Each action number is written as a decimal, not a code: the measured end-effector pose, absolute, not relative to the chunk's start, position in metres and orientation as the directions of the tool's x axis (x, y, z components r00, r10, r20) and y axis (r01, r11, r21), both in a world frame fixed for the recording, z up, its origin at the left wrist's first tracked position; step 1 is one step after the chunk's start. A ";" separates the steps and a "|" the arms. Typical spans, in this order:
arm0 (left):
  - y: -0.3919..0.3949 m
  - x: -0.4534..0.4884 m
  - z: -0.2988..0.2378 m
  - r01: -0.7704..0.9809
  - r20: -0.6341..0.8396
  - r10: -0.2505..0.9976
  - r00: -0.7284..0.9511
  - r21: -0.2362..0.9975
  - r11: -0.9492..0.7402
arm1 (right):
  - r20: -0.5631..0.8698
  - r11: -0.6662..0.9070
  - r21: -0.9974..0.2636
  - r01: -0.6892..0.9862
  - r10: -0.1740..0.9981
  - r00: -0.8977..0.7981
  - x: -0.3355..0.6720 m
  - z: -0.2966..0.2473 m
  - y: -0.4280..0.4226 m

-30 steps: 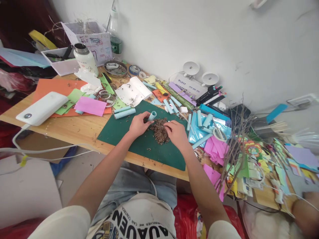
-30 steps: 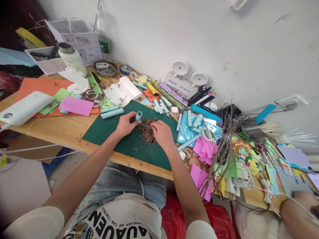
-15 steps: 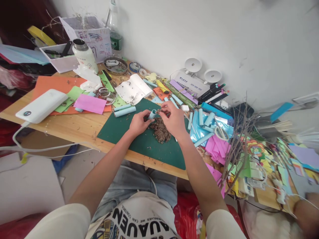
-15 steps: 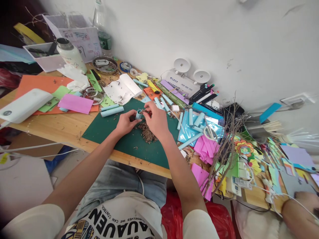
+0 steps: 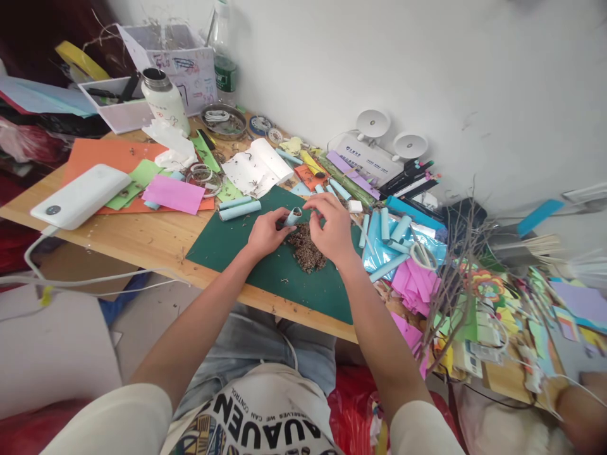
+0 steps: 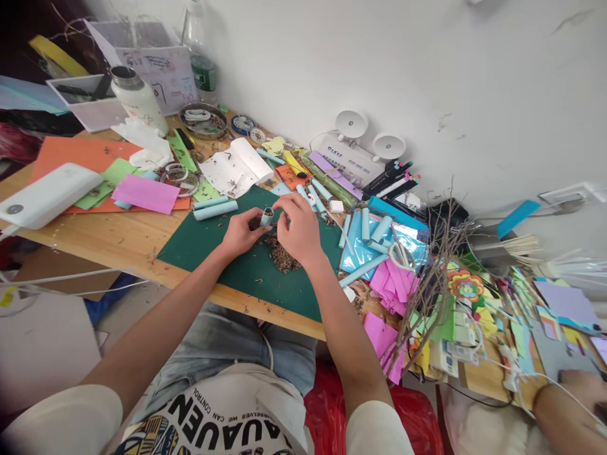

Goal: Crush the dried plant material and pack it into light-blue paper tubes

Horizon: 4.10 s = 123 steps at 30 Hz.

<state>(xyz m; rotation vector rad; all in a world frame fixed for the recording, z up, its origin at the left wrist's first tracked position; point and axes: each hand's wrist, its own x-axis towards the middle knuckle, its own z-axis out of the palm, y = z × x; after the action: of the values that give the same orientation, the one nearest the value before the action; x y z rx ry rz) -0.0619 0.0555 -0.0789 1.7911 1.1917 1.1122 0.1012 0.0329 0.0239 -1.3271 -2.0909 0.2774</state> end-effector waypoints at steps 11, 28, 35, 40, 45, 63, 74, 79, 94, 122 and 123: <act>0.055 -0.061 -0.078 0.350 0.237 0.950 0.204 0.889 -0.297 | 0.291 0.244 -0.483 0.841 0.951 -0.109 0.122 0.016 0.009; 0.054 -0.062 -0.076 0.345 0.211 0.959 0.191 0.900 -0.266 | -0.007 0.115 -0.205 0.972 0.993 -0.119 0.131 -0.007 -0.010; 0.055 -0.062 -0.077 0.337 0.224 0.957 0.186 0.900 -0.276 | 0.087 0.138 -0.260 0.956 0.989 -0.119 0.126 -0.019 -0.009; 0.056 -0.061 -0.078 0.328 0.205 0.961 0.186 0.909 -0.258 | 0.265 0.163 -0.464 0.871 0.963 -0.039 0.134 0.001 -0.010; 0.056 -0.061 -0.077 0.328 0.223 0.956 0.193 0.903 -0.277 | 0.349 0.196 -0.464 0.864 0.937 -0.025 0.128 0.026 -0.004; 0.055 -0.061 -0.077 0.333 0.207 0.960 0.186 0.907 -0.260 | 0.042 0.111 -0.252 0.961 0.994 -0.104 0.132 0.007 -0.001; 0.055 -0.061 -0.079 0.334 0.201 0.962 0.187 0.908 -0.254 | 0.262 0.143 -0.543 0.827 0.965 0.005 0.136 0.000 -0.001; 0.056 -0.061 -0.079 0.334 0.213 0.960 0.180 0.905 -0.264 | 0.136 0.034 -0.765 0.643 0.985 0.109 0.142 -0.002 0.001; 0.056 -0.061 -0.080 0.319 0.211 0.960 0.187 0.911 -0.262 | 0.098 0.015 -0.967 0.255 0.944 0.317 0.125 0.001 0.011; 0.055 -0.063 -0.076 0.355 0.278 0.937 0.212 0.871 -0.339 | 0.456 0.423 -0.419 0.803 0.863 -0.217 0.089 0.016 0.019; 0.055 -0.063 -0.076 0.358 0.273 0.938 0.212 0.872 -0.334 | 0.497 0.411 -0.447 0.794 0.853 -0.161 0.094 0.018 0.016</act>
<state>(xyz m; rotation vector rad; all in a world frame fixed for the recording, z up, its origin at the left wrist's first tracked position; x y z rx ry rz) -0.0631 0.0551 -0.0758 1.8158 1.2050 1.0993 0.0941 0.0157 0.0176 -1.3984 -1.9652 0.1059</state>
